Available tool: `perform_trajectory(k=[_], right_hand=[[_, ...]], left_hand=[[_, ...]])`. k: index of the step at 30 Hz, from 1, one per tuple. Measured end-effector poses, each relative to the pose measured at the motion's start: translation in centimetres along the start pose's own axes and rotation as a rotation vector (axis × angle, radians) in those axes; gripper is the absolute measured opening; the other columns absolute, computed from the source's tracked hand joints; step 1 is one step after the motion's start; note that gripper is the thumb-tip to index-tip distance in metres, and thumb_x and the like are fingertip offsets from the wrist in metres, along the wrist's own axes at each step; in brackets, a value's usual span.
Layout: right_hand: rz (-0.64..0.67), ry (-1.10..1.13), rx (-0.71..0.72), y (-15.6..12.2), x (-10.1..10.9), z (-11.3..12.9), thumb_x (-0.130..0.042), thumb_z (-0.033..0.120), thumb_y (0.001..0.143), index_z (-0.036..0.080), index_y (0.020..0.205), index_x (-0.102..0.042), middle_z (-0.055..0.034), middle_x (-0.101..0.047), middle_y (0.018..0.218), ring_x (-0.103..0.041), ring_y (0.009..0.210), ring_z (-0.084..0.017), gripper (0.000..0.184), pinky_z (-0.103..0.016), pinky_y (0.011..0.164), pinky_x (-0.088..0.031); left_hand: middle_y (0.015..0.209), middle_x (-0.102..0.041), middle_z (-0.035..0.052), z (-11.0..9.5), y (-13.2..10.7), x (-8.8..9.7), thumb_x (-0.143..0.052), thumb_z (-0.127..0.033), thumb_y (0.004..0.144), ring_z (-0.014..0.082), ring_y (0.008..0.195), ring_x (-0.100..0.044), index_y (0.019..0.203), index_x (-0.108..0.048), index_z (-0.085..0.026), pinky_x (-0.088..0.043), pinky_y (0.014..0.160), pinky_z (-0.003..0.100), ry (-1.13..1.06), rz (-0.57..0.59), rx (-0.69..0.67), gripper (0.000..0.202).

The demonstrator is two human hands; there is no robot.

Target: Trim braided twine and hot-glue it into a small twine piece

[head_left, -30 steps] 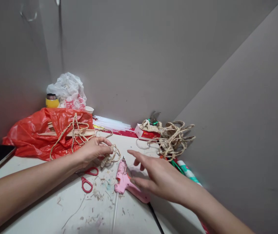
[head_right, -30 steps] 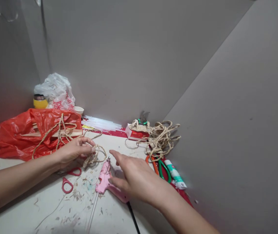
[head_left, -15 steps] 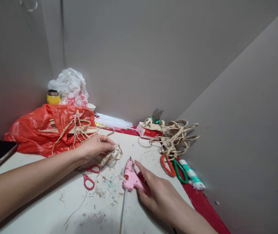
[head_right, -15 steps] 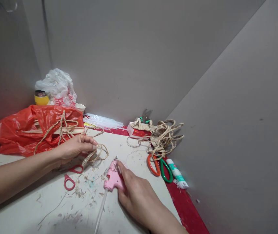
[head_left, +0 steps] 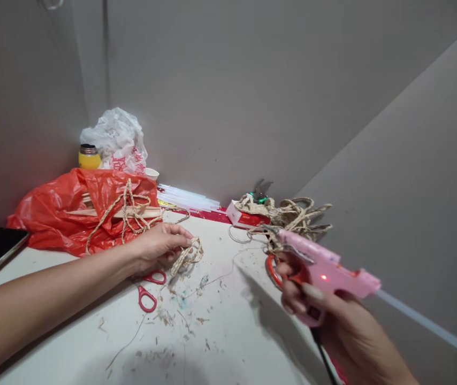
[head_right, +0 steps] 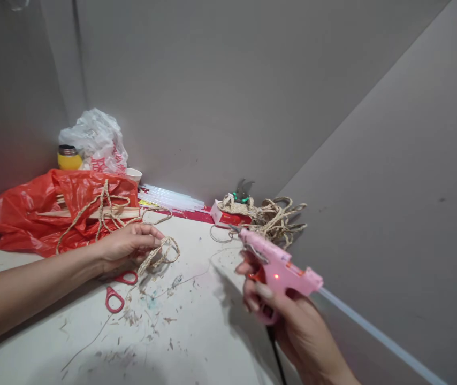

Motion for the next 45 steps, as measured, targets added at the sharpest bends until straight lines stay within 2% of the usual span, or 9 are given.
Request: perform_trajectory(k=[2,4,8,11,16,25,32,37,45], right_hand=[[0.061,0.045,-0.165,-0.2,-1.9,-2.3,-0.076,0.039,0.07,0.019,0.093,-0.068,-0.002,-0.059,0.074,-0.035,0.044,-0.005,0.032,-0.02,0.041,-0.032],[0.12,0.024,-0.26,-0.6,-3.8,-4.2,-0.073,0.045,0.074,0.016,0.089,-0.067,-0.0007,-0.057,0.068,-0.035,0.045,-0.005,0.033,-0.019,0.042,-0.029],[0.245,-0.143,-0.271,-1.0,-6.7,-6.2,-0.061,0.056,0.081,0.016,0.075,-0.062,0.0021,-0.049,0.057,-0.039,0.048,-0.009,0.04,-0.021,0.044,-0.028],[0.251,-0.219,-0.225,-1.2,-7.6,-6.7,-0.058,0.056,0.083,0.016,0.073,-0.061,0.0026,-0.047,0.057,-0.038,0.05,-0.009,0.041,-0.022,0.046,-0.029],[0.243,-0.2,-0.181,-1.5,-8.0,-6.9,-0.057,0.052,0.085,0.016,0.089,-0.062,0.0055,-0.039,0.056,-0.031,0.05,-0.009,0.037,-0.022,0.044,-0.024],[0.219,-0.244,-0.166,-1.6,-8.1,-6.7,-0.057,0.055,0.084,0.017,0.117,-0.058,0.0059,-0.038,0.054,-0.031,0.048,-0.01,0.05,-0.024,0.042,-0.023],[0.201,-0.274,-0.144,-1.5,-7.9,-6.2,-0.058,0.056,0.082,0.019,0.089,-0.065,0.0037,-0.041,0.054,-0.034,0.049,-0.012,0.038,-0.025,0.044,-0.028],[0.182,-0.271,-0.159,-1.5,-7.8,-6.4,-0.057,0.057,0.081,0.02,0.06,-0.055,0.0042,-0.035,0.052,-0.029,0.047,-0.011,0.043,-0.025,0.042,-0.024],[0.175,-0.298,-0.152,-1.6,-7.6,-6.4,-0.057,0.06,0.081,0.019,0.056,-0.05,0.0049,-0.035,0.05,-0.032,0.046,-0.009,0.049,-0.024,0.042,-0.025]], left_hand=[[0.049,-0.05,-0.0055,0.6,0.3,0.2,-0.07,-0.019,0.064,0.0046,0.041,-0.036,0.071,-0.062,-0.014,-0.025,0.04,0.017,-0.03,0.008,0.006,0.012],[0.051,-0.05,-0.0047,1.1,0.7,0.4,-0.072,-0.02,0.063,0.0048,0.043,-0.039,0.069,-0.061,-0.013,-0.028,0.04,0.017,-0.051,0.021,0.018,0.014],[0.056,-0.053,-0.0023,1.9,1.1,0.6,-0.074,-0.022,0.063,0.0051,0.047,-0.044,0.068,-0.061,-0.011,-0.033,0.043,0.016,-0.075,0.064,0.057,0.017],[0.058,-0.055,-0.0014,2.1,1.1,0.4,-0.074,-0.021,0.064,0.0049,0.048,-0.045,0.069,-0.061,-0.011,-0.034,0.044,0.015,-0.086,0.095,0.084,0.017],[0.059,-0.056,-0.0005,2.1,0.8,-0.4,-0.073,-0.017,0.064,0.0061,0.05,-0.05,0.071,-0.062,-0.011,-0.038,0.046,0.016,-0.109,0.151,0.113,0.013],[0.059,-0.057,0.0001,2.4,0.3,-1.2,-0.07,-0.015,0.068,0.006,0.05,-0.052,0.074,-0.065,-0.01,-0.045,0.047,0.015,-0.152,0.21,0.156,0.009],[0.059,-0.058,0.001,2.6,0.3,-1.4,-0.072,-0.015,0.068,0.0061,0.05,-0.052,0.073,-0.066,-0.01,-0.044,0.046,0.015,-0.167,0.229,0.167,0.01],[0.059,-0.057,0.0006,2.6,0.2,-1.5,-0.073,-0.016,0.067,0.0057,0.05,-0.052,0.072,-0.065,-0.01,-0.043,0.046,0.014,-0.177,0.23,0.174,0.011],[0.058,-0.057,0.0008,2.6,0.1,-1.7,-0.073,-0.017,0.066,0.0059,0.05,-0.051,0.071,-0.066,-0.009,-0.043,0.046,0.015,-0.179,0.238,0.181,0.012]])
Point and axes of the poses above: each hand's wrist, its own y-axis towards the middle knuckle, its own x-axis out of the back of the hand, z = x × y, the point moved 7 cm from there along y, towards the middle knuckle
